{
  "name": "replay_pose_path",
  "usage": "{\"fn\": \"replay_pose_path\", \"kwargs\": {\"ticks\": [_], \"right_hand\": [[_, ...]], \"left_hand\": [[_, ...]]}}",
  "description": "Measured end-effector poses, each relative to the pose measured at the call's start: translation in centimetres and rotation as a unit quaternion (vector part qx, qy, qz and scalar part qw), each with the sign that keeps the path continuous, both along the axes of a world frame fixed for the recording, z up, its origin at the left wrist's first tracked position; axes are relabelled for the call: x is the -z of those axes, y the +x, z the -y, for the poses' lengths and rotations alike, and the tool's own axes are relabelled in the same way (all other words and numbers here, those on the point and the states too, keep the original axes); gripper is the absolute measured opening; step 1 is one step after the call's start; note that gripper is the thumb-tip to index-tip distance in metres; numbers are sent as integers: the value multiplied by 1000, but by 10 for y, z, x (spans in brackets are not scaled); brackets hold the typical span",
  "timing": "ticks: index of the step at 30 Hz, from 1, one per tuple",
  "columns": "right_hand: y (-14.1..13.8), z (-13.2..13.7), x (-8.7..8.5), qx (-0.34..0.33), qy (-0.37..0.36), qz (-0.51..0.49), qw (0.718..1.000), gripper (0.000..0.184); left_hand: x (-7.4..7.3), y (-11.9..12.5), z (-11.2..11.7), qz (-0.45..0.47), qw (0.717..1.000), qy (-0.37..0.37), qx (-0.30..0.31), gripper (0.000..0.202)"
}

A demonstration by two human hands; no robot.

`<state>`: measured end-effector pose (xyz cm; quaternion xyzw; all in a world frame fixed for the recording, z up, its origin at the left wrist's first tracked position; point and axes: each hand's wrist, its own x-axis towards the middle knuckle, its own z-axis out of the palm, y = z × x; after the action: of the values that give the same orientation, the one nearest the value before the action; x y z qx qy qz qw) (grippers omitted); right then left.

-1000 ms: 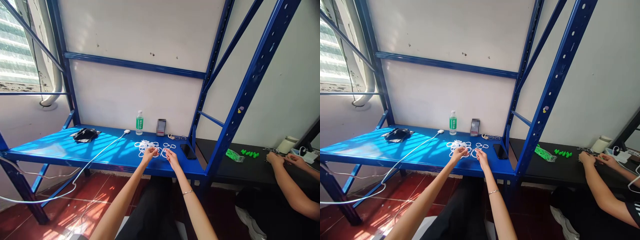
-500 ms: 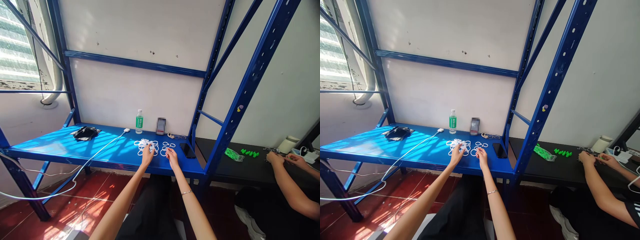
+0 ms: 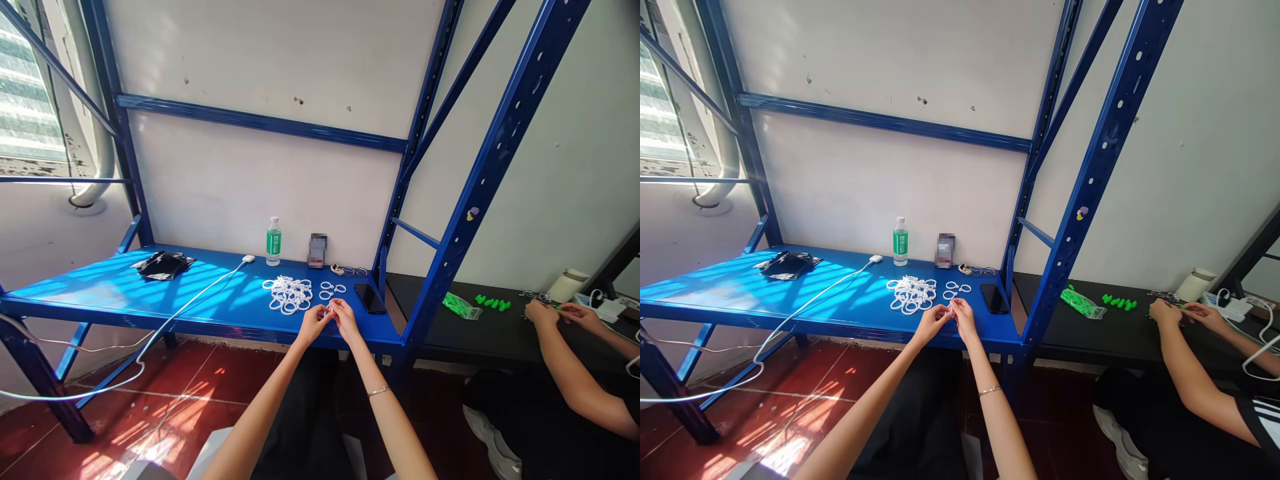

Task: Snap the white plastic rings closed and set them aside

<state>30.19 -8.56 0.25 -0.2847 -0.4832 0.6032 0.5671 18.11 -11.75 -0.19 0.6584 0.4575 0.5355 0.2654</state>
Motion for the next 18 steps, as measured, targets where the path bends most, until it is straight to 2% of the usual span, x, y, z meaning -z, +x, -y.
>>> {"fn": "replay_pose_path", "kwargs": {"ticks": [6, 8, 10, 11, 13, 15, 18], "right_hand": [[-5, 6, 1, 12, 42, 61, 997, 40], [-4, 7, -4, 58, 51, 98, 992, 38], [0, 12, -23, 131, 79, 138, 979, 34], [2, 19, -39, 160, 106, 146, 970, 33], [9, 43, -86, 132, 184, 139, 964, 35], [20, 82, -147, 76, 292, 116, 946, 43], [48, 157, -234, 54, 441, 95, 891, 65]], "left_hand": [[-2, -7, 6, 15, 1000, -3, 3, 35], [-2, -8, 6, 11, 1000, -2, -6, 36], [-2, -8, 6, 10, 1000, -5, -15, 38], [-2, -9, 5, 10, 1000, -7, -18, 39], [-1, -10, 5, 8, 1000, -9, -22, 40], [1, -10, 4, 7, 1000, -10, -25, 42], [3, -11, 3, 8, 999, -11, -30, 43]]}}
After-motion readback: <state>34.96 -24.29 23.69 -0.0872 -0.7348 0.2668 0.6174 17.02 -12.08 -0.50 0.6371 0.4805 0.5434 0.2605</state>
